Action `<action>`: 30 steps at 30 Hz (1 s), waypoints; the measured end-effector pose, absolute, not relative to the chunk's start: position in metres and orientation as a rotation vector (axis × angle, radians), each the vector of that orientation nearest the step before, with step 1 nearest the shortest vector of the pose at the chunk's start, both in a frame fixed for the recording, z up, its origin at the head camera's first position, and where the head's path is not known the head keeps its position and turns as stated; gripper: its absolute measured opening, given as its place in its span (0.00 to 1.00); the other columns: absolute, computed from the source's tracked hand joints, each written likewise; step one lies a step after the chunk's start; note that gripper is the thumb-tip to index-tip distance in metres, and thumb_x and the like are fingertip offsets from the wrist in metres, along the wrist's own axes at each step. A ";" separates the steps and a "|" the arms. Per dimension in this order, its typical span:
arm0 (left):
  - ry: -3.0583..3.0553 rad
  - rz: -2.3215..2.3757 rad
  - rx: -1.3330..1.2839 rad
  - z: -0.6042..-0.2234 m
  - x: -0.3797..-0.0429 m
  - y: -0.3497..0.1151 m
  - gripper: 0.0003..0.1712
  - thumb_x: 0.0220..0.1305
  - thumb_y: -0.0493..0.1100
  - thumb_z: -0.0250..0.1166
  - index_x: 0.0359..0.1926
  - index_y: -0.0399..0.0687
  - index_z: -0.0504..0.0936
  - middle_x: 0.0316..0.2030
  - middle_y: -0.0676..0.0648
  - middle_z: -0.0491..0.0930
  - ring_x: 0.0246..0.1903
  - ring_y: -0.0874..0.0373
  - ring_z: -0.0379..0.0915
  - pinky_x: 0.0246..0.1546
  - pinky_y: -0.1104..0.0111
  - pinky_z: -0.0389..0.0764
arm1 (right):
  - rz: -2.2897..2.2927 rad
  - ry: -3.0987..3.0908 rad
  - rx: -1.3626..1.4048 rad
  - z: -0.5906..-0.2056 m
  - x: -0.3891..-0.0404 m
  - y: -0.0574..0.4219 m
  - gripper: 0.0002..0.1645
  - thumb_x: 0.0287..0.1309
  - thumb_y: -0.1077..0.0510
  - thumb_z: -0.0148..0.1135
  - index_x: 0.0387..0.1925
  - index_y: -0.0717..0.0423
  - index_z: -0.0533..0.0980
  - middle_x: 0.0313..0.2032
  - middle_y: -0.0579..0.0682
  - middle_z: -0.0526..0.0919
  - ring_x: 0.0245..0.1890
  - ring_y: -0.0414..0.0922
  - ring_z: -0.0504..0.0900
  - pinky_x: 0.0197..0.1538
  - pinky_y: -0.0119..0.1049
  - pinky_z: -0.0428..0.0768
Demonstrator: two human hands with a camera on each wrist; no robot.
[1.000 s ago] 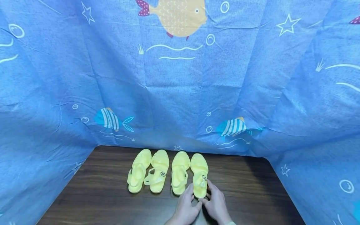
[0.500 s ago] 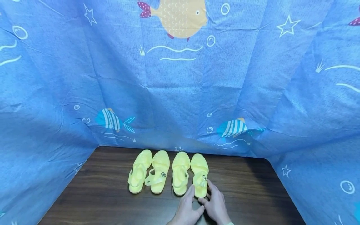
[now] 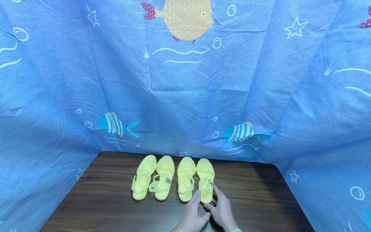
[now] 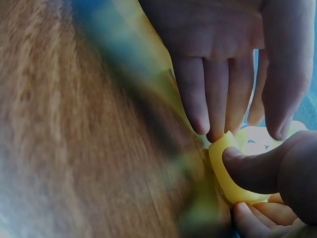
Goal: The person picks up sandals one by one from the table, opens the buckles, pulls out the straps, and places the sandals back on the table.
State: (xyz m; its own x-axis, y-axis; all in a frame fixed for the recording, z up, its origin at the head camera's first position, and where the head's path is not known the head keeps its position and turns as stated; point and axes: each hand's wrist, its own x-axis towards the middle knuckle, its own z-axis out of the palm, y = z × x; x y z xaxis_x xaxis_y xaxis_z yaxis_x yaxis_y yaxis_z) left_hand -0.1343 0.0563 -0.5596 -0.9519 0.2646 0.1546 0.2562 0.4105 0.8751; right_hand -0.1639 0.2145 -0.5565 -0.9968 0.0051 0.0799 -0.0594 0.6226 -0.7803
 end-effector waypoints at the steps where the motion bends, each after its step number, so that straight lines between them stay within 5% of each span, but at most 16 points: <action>1: 2.626 1.630 0.489 -0.559 -0.134 0.055 0.52 0.59 0.45 0.73 0.76 0.23 0.59 0.76 0.30 0.61 0.75 0.37 0.59 0.75 0.54 0.66 | 1.342 -2.760 0.053 -0.557 -0.164 0.215 0.53 0.48 0.71 0.81 0.74 0.73 0.64 0.63 0.75 0.77 0.59 0.62 0.83 0.50 0.38 0.87; 13: 2.702 1.428 0.749 -0.558 -0.124 0.031 0.42 0.60 0.47 0.74 0.68 0.25 0.72 0.66 0.30 0.75 0.66 0.44 0.74 0.67 0.60 0.77 | 1.370 -2.705 0.077 -0.557 -0.156 0.224 0.47 0.50 0.66 0.82 0.70 0.71 0.70 0.64 0.69 0.79 0.56 0.58 0.85 0.50 0.35 0.87; 20: 2.797 1.053 1.153 -0.617 -0.141 -0.006 0.36 0.73 0.61 0.64 0.65 0.35 0.79 0.62 0.40 0.81 0.63 0.54 0.77 0.61 0.66 0.79 | 1.250 -2.841 -0.002 -0.547 -0.148 0.233 0.43 0.54 0.55 0.82 0.67 0.68 0.74 0.56 0.63 0.85 0.51 0.54 0.88 0.47 0.43 0.88; 24: 2.780 0.973 1.430 -0.618 -0.142 -0.044 0.23 0.73 0.51 0.66 0.61 0.42 0.83 0.55 0.48 0.86 0.54 0.64 0.81 0.54 0.75 0.81 | 1.074 -2.919 -0.002 -0.542 -0.140 0.243 0.38 0.55 0.50 0.81 0.64 0.61 0.78 0.52 0.54 0.87 0.49 0.50 0.87 0.51 0.50 0.86; 30: 2.641 1.170 1.271 -0.553 -0.120 -0.124 0.16 0.66 0.40 0.72 0.52 0.38 0.87 0.44 0.49 0.89 0.40 0.73 0.81 0.41 0.79 0.81 | 0.872 -2.910 0.060 -0.538 -0.132 0.262 0.34 0.57 0.48 0.79 0.61 0.59 0.81 0.54 0.54 0.87 0.51 0.53 0.86 0.54 0.54 0.84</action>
